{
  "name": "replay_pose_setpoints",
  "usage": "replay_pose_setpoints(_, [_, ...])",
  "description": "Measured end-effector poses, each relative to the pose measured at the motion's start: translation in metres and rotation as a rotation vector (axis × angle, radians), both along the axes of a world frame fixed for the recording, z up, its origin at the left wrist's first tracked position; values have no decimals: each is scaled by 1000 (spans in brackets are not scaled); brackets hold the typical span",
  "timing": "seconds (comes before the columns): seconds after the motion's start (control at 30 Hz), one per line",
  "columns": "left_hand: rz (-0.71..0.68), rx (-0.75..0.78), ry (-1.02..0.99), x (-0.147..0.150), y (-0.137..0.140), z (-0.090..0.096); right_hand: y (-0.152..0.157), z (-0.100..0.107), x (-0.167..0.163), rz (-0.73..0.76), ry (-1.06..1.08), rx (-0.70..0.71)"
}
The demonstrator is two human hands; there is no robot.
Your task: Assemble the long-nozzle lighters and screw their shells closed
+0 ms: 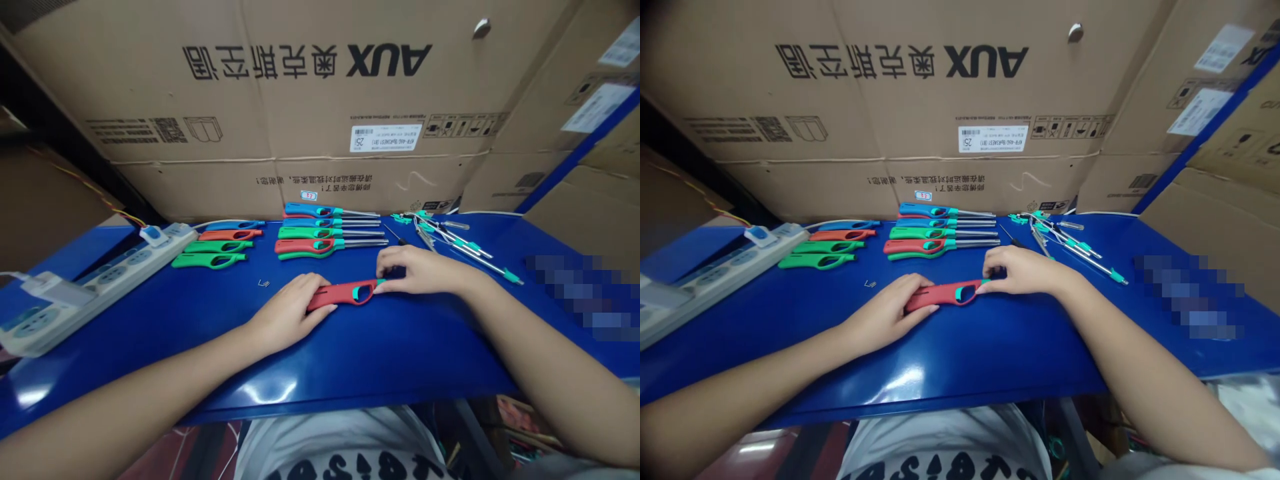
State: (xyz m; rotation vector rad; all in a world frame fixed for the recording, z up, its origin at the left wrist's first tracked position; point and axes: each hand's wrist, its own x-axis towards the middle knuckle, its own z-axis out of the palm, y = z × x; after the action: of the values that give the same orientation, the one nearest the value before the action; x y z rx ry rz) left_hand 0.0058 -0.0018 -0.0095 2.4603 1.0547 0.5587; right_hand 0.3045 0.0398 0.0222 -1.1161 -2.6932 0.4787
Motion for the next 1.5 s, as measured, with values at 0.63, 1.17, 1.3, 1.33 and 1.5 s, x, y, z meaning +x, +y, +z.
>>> replay_pose_setpoints(0.63, [-25, 42, 16, -1, -7, 1, 18, -1, 44, -711, -535, -39])
replay_pose_setpoints(1.17, [-195, 124, 83, 3, -20, 8, -28, 28, -55, -469, 683, 226])
replay_pose_setpoints(1.3, [-193, 152, 106, 3, -22, 8, -23, 15, -93, -198, 576, 86])
replay_pose_setpoints(1.33, [-191, 147, 95, 3, -22, 7, -20, 12, -100, -137, 532, 84])
replay_pose_setpoints(1.5, [-203, 108, 24, 3, -19, 1, -7, 4, -124, -113, 522, 41])
